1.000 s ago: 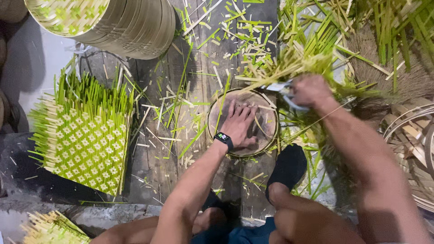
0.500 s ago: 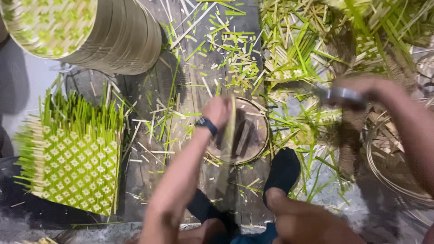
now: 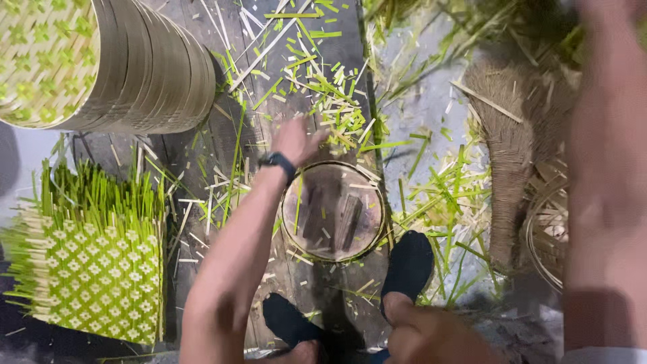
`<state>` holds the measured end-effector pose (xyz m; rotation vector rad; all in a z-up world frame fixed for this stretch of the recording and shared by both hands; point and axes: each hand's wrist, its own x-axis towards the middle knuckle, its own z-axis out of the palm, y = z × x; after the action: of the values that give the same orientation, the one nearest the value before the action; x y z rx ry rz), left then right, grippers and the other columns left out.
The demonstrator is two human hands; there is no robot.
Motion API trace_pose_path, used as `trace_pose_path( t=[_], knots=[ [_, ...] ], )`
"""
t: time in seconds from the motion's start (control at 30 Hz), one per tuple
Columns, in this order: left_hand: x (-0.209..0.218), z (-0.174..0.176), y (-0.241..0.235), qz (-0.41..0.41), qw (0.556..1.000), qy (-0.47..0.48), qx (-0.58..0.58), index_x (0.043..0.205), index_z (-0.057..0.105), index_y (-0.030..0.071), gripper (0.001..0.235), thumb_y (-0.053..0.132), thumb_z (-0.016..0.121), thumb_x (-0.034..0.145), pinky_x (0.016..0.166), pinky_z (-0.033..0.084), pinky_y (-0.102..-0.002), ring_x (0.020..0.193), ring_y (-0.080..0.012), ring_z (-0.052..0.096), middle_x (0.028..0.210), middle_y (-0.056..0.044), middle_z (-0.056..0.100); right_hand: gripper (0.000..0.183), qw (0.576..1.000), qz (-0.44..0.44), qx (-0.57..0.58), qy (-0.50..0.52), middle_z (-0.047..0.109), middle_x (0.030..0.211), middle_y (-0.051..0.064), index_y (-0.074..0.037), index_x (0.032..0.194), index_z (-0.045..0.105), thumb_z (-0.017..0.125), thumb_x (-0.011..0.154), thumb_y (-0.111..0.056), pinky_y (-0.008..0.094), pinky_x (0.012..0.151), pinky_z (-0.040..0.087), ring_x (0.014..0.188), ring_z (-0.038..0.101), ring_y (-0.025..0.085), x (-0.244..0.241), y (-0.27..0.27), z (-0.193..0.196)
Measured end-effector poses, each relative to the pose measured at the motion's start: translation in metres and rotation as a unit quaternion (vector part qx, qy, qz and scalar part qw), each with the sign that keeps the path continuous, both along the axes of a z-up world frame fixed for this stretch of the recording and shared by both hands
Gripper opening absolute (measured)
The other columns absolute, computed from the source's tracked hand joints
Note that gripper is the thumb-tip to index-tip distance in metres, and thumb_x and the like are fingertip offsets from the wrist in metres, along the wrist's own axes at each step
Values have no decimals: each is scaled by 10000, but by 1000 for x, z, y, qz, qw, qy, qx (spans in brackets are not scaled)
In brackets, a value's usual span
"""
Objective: The person trims excess bamboo strips from woven circular mats using shears. They repeatedly place a circular frame on a woven mat, cut the overhanging strips flush with the frame, and stack the finished pieces.
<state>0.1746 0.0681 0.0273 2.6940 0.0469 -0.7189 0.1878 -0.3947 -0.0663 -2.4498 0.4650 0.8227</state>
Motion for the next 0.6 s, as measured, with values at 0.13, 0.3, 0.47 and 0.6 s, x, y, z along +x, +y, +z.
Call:
trace_pose_path(
  t=[0.13, 0.3, 0.47, 0.6],
  knots=[
    [-67, -44, 26, 100, 979, 79, -159, 1206, 729, 73, 570, 507, 754, 838, 904, 564, -424, 980, -299, 749, 1115, -189, 763, 394, 994, -72, -2, -83, 751, 877, 140, -71, 1043, 779, 803, 786, -368, 390, 710, 547, 743, 688, 239, 31, 2, -39],
    [-85, -85, 28, 10, 990, -78, -121, 1058, 813, 63, 483, 396, 912, 723, 855, 518, -461, 1032, -405, 647, 1109, -267, 676, 387, 981, -131, 24, -142, 751, 874, 158, -47, 1017, 775, 835, 771, -340, 387, 735, 547, 768, 702, 243, -31, 27, -64],
    [-76, -111, 27, 71, 965, 34, -250, 1049, 737, 59, 454, 410, 863, 790, 787, 569, -388, 828, -198, 719, 897, -91, 772, 442, 979, -118, 26, -162, 756, 947, 195, -16, 1076, 760, 872, 724, -260, 396, 800, 566, 846, 718, 261, -154, 75, -43],
    [-69, -117, 12, 39, 970, 47, -234, 935, 802, 33, 357, 381, 835, 863, 680, 534, -430, 721, -257, 649, 752, -156, 739, 535, 984, -59, 38, -163, 672, 1192, 236, -30, 1247, 693, 845, 796, -275, 430, 853, 565, 1023, 672, 303, -182, 110, -7]
  ],
)
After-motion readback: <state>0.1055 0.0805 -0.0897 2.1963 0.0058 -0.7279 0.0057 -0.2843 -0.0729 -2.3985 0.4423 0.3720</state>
